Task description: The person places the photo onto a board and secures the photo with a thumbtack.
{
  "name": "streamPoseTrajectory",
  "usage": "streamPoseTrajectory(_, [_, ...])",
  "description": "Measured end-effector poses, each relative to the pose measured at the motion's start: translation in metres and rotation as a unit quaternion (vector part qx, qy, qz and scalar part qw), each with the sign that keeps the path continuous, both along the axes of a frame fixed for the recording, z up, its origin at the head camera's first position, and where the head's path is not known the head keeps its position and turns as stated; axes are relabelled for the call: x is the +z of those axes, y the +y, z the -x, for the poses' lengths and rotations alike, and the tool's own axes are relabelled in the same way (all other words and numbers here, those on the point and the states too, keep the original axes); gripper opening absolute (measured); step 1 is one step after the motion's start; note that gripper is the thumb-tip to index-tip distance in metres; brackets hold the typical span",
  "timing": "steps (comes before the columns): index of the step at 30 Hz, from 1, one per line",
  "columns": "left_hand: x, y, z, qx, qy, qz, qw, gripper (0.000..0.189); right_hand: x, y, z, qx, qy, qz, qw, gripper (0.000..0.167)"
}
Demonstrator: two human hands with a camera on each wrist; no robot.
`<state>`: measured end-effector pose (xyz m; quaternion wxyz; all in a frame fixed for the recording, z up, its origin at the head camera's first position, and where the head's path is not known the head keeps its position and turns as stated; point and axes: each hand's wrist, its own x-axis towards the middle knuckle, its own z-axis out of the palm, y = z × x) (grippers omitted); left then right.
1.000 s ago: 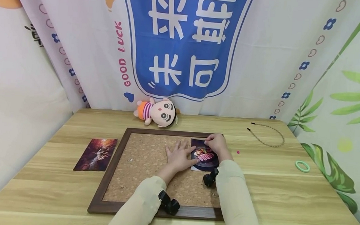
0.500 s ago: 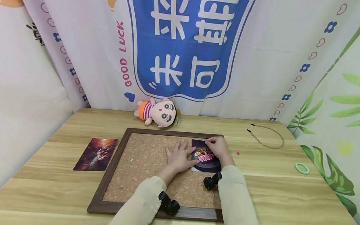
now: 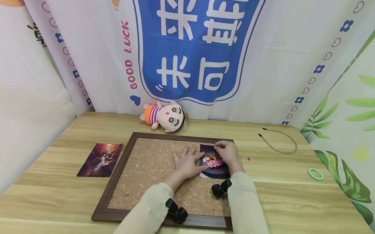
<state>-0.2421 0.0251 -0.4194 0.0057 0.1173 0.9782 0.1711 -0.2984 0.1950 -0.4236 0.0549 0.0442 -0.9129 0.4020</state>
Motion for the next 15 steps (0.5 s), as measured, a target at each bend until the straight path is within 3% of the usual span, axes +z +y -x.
streamPoseTrajectory(15, [0.0012,-0.0004,-0.0005,0.0,-0.002,0.002,1.0,0.058,0.0034,-0.0007,0.0008,-0.011,0.0,-0.005,0.9999,0.011])
